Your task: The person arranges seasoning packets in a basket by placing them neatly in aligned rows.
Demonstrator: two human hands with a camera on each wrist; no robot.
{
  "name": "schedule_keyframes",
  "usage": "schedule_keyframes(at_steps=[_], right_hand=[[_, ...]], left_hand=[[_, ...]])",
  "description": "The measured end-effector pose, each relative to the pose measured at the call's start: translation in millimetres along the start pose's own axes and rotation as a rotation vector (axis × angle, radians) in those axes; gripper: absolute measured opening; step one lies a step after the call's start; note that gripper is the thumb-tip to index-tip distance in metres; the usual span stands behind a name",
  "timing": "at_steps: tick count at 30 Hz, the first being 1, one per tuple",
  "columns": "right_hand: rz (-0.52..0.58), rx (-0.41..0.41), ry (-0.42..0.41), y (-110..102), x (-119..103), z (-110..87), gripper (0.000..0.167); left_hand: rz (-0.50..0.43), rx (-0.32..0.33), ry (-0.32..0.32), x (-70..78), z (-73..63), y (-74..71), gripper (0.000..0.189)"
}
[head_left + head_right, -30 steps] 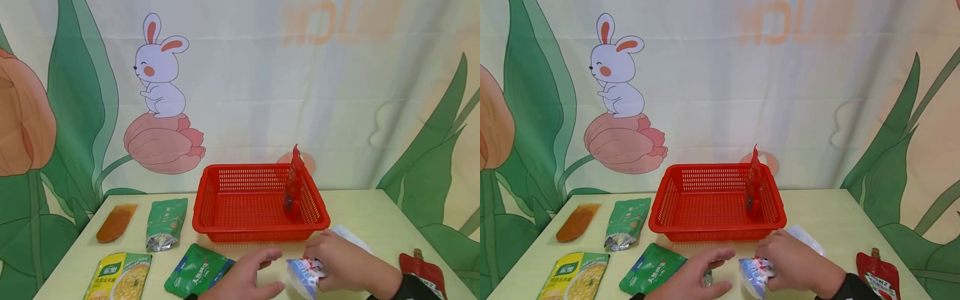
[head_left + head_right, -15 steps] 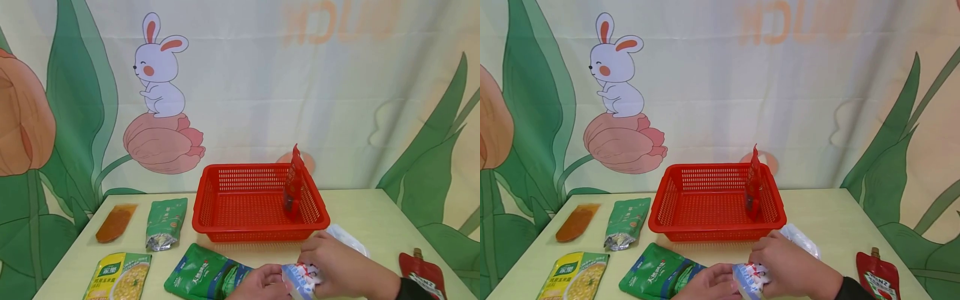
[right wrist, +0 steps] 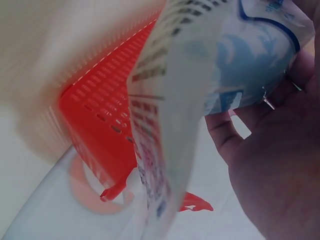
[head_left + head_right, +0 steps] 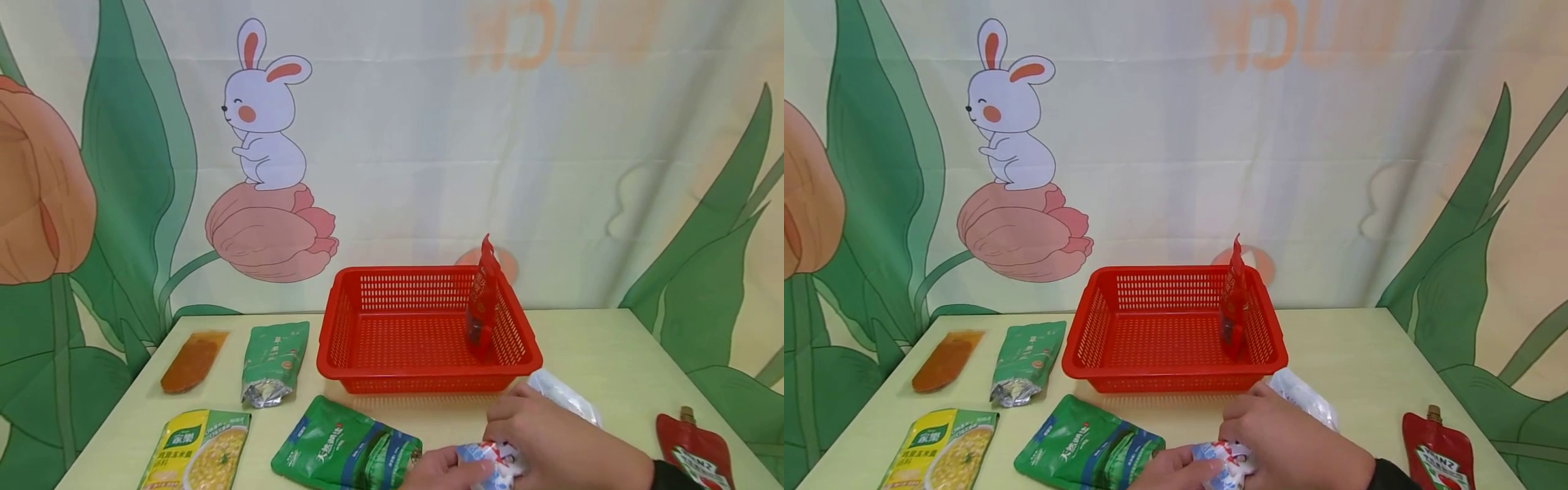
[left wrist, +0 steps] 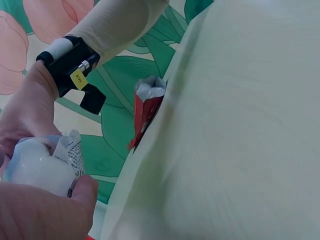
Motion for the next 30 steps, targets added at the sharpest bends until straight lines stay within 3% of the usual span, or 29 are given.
schedule_keyframes(at_steps=[5,13,17,30], right_hand=[[-0.041,-0.016,-0.059,4,-8,0.0,0.032],[-0.121,-0.062,-0.099,11,-19,1.9,0.022],[-0.134,-0.05,-0.125,9,-23,0.9,0.023],[-0.132,-0.076,-0.088,8,-20,1.8,0.033]], left_hand=[[-0.073,-0.086,0.068,4.7,3.4,11.2,0.051],[0.141,0.118,-0.095,-13.0,6.4,1.4,0.039],[0.132,0.134,-0.112,-15.5,7.9,0.8,0.04],[0.204,0.182,-0.171,-15.1,5.5,-3.1,0.045]])
Point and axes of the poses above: each hand's wrist, its own z-axis towards the middle knuckle, its own y-axis out of the palm, x = y × z, the point moved 10 cm from there along z, towards the middle knuckle, and after that the axes turned 9 degrees about z, right-handed, at the moved point
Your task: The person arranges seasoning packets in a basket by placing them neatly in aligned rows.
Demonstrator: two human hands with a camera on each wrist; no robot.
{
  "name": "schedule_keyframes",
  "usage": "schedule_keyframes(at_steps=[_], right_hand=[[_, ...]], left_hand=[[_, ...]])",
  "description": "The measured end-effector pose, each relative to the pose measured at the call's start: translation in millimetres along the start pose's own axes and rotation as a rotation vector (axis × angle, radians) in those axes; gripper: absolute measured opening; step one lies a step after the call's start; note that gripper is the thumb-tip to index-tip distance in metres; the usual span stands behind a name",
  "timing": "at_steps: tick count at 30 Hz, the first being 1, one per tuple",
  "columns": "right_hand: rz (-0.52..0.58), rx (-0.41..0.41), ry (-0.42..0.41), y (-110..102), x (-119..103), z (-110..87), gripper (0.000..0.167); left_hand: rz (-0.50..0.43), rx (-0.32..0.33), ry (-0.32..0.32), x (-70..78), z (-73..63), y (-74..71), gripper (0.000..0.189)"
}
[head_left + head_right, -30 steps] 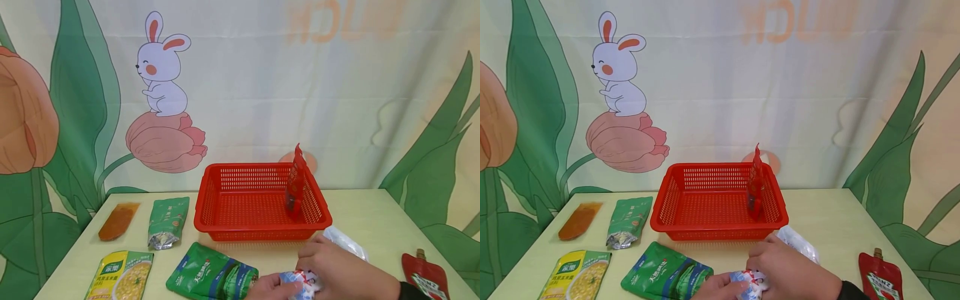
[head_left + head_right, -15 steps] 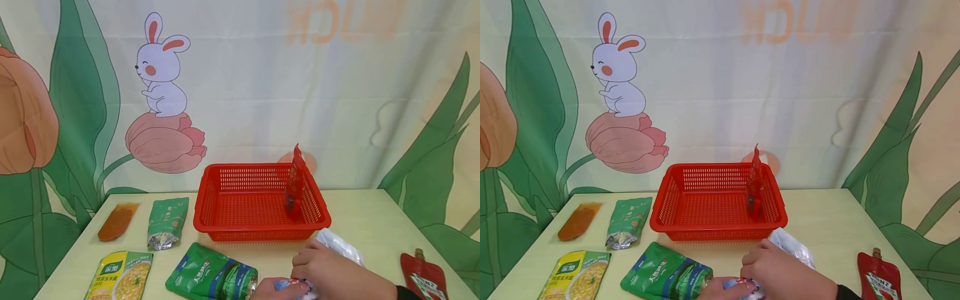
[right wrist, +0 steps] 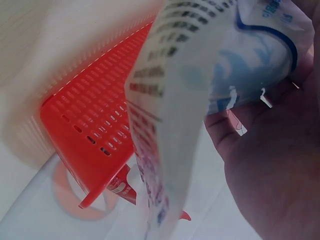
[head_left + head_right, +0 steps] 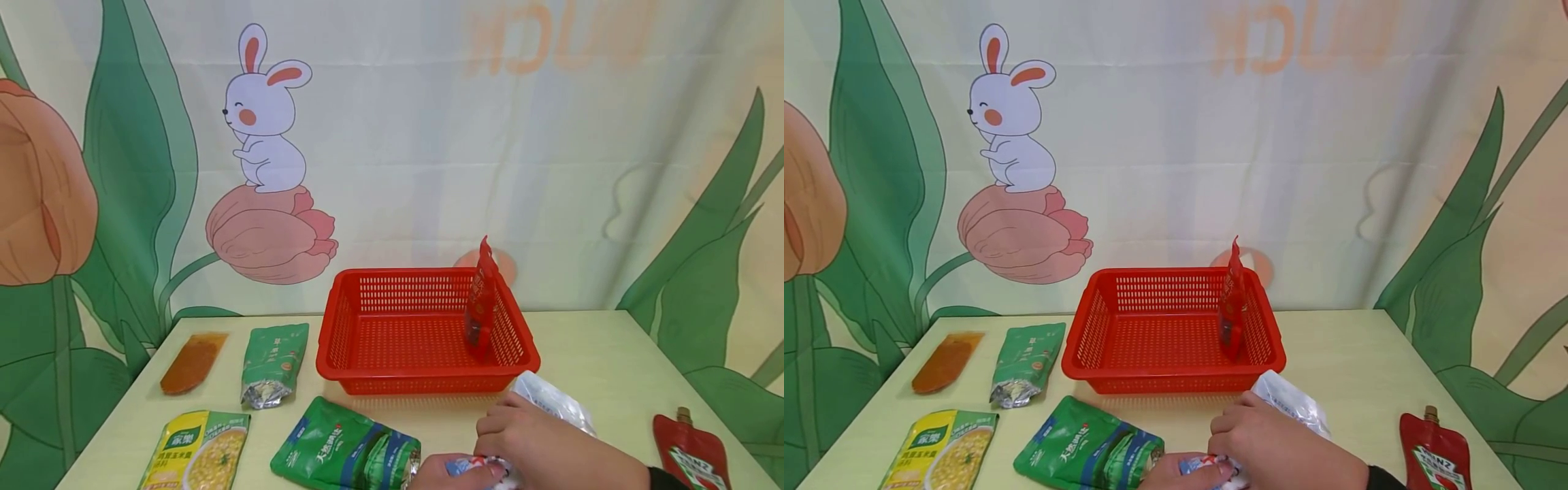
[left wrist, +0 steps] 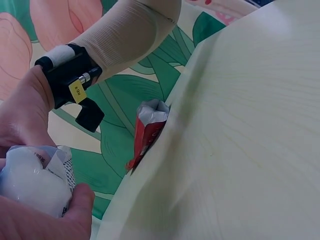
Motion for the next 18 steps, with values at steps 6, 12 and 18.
schedule_keyframes(at_steps=[6,12,18], right_hand=[[-0.019,0.013,-0.021,-1,-3,-0.8,0.034],[0.0,0.022,-0.031,-1,-5,-1.2,0.037],[0.063,0.023,-0.025,0,-5,-0.6,0.035]], left_hand=[[-0.063,-0.014,0.056,3.6,-1.9,1.0,0.037],[-0.104,-0.02,0.118,9.6,-4.5,0.8,0.032],[-0.126,-0.042,0.131,9.3,-3.9,0.6,0.034]])
Point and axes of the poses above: each hand's wrist, its own z-axis towards the middle knuckle, its own y-axis out of the palm, x = y × z, the point moved 10 cm from there along z, towards the middle knuckle, and after that the axes turned 9 degrees about z, right-handed, at the moved point
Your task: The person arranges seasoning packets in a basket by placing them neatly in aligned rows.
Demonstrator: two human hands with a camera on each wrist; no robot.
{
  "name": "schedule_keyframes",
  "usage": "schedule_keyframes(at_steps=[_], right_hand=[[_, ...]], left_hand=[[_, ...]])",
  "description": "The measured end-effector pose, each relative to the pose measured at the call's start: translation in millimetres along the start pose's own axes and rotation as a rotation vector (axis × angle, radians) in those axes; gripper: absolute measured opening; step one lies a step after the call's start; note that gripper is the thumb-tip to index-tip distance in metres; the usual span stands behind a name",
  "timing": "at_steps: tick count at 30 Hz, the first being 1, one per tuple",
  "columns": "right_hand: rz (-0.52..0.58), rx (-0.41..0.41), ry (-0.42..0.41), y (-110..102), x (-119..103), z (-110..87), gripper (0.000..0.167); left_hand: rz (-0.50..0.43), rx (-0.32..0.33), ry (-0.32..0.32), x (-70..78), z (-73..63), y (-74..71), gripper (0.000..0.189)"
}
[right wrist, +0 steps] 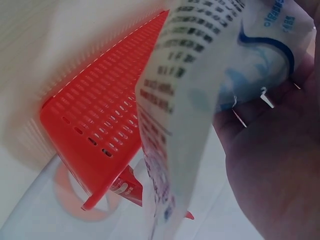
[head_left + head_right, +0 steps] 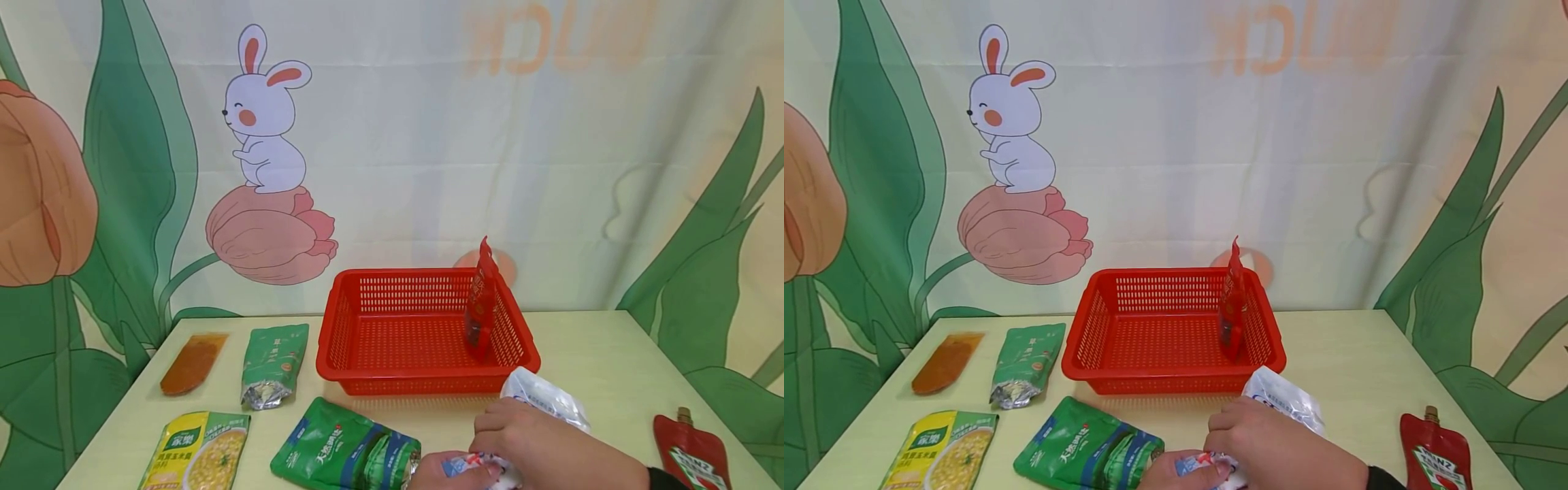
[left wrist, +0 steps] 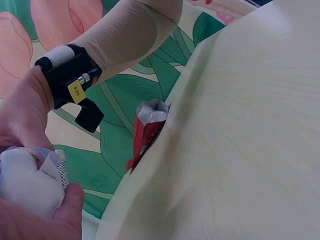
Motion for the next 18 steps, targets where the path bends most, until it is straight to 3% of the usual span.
schedule_keyframes(at_steps=[6,12,18], right_hand=[[0.043,0.012,0.041,0,3,-2.0,0.039],[0.106,0.049,0.023,-4,2,-3.7,0.045],[0.106,0.075,0.048,-6,7,-6.8,0.054]], left_hand=[[0.056,-0.002,-0.035,-5.0,3.6,-1.1,0.038],[0.133,0.067,-0.13,-7.5,5.3,-6.2,0.051],[0.112,0.08,-0.062,3.8,3.3,-11.7,0.052]])
Point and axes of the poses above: each hand's wrist, its own z-axis towards the middle knuckle, its own y-axis out of the palm, x = y × z, the point moved 10 cm from there along z, towards the middle knuckle, and after that the axes turned 9 degrees about z, right-handed, at the moved point
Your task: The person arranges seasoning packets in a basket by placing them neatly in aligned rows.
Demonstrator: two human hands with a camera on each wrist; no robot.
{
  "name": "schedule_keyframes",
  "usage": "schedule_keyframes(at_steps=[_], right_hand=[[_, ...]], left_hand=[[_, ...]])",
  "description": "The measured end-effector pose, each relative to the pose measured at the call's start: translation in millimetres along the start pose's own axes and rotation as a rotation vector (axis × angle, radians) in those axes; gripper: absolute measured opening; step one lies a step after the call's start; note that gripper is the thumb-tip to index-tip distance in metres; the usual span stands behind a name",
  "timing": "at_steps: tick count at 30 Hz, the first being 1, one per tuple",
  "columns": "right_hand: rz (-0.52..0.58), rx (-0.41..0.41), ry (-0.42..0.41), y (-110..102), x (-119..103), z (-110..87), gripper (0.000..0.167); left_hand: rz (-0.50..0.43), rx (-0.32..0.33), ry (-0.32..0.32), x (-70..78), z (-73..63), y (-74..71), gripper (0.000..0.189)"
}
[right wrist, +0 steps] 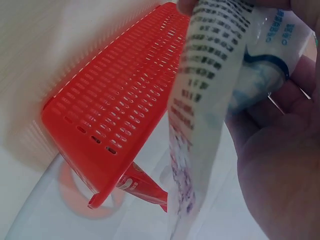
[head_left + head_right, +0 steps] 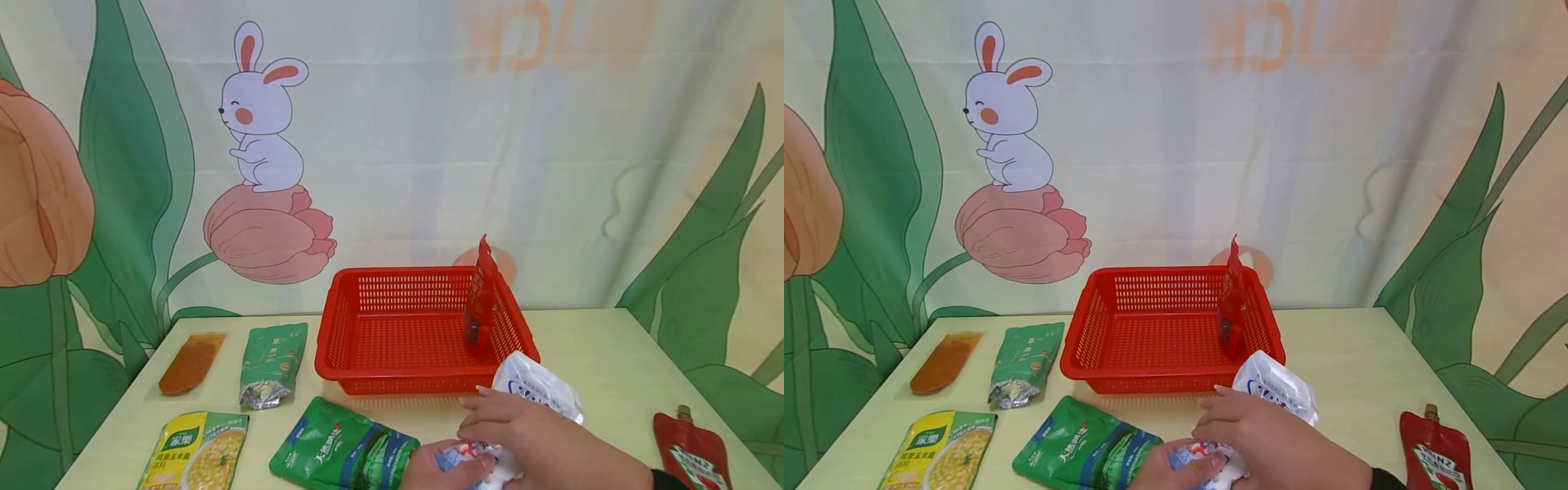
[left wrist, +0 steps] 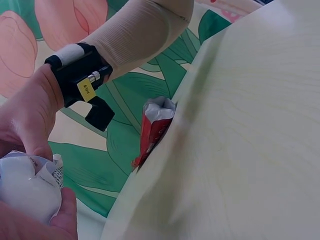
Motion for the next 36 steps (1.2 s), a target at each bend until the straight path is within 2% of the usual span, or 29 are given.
schedule_keyframes(at_steps=[4,8,17,22,27,30,32,34,36], right_hand=[[0.015,0.02,0.01,-3,0,-2.6,0.058],[0.101,0.042,0.04,-4,3,-6.9,0.061],[0.167,0.098,0.009,-8,4,-13.5,0.069],[0.213,0.124,0.036,-10,6,-17.9,0.067],[0.246,0.199,-0.005,-15,3,-23.6,0.062],[0.339,0.247,0.026,-19,7,-28.2,0.061],[0.444,0.283,0.067,-20,11,-31.8,0.058],[0.602,0.329,0.046,-21,11,-35.4,0.051],[0.836,0.373,-0.032,-23,9,-37.8,0.044]], left_hand=[[-0.069,-0.005,0.065,7.8,-2.8,-2.7,0.055],[-0.128,0.0,0.102,12.0,-5.3,-3.8,0.055],[-0.172,-0.002,0.133,17.6,-6.5,-5.2,0.053],[-0.199,-0.008,0.143,18.8,-5.4,-8.0,0.045],[-0.226,-0.001,0.149,19.6,-4.6,-10.1,0.044],[-0.231,0.013,0.139,18.5,-5.2,-11.7,0.045],[-0.236,0.024,0.138,18.2,-5.9,-13.0,0.045],[-0.238,0.039,0.137,18.0,-6.9,-14.2,0.047],[-0.262,0.049,0.154,20.0,-7.2,-14.9,0.048]])
Point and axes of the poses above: each hand's wrist, its own z-axis towards the middle knuckle, its own y-axis out of the palm, x = y × z, the point moved 10 cm from there along z, towards the middle knuckle, and after that the axes turned 9 degrees about z, right-handed, at the moved point
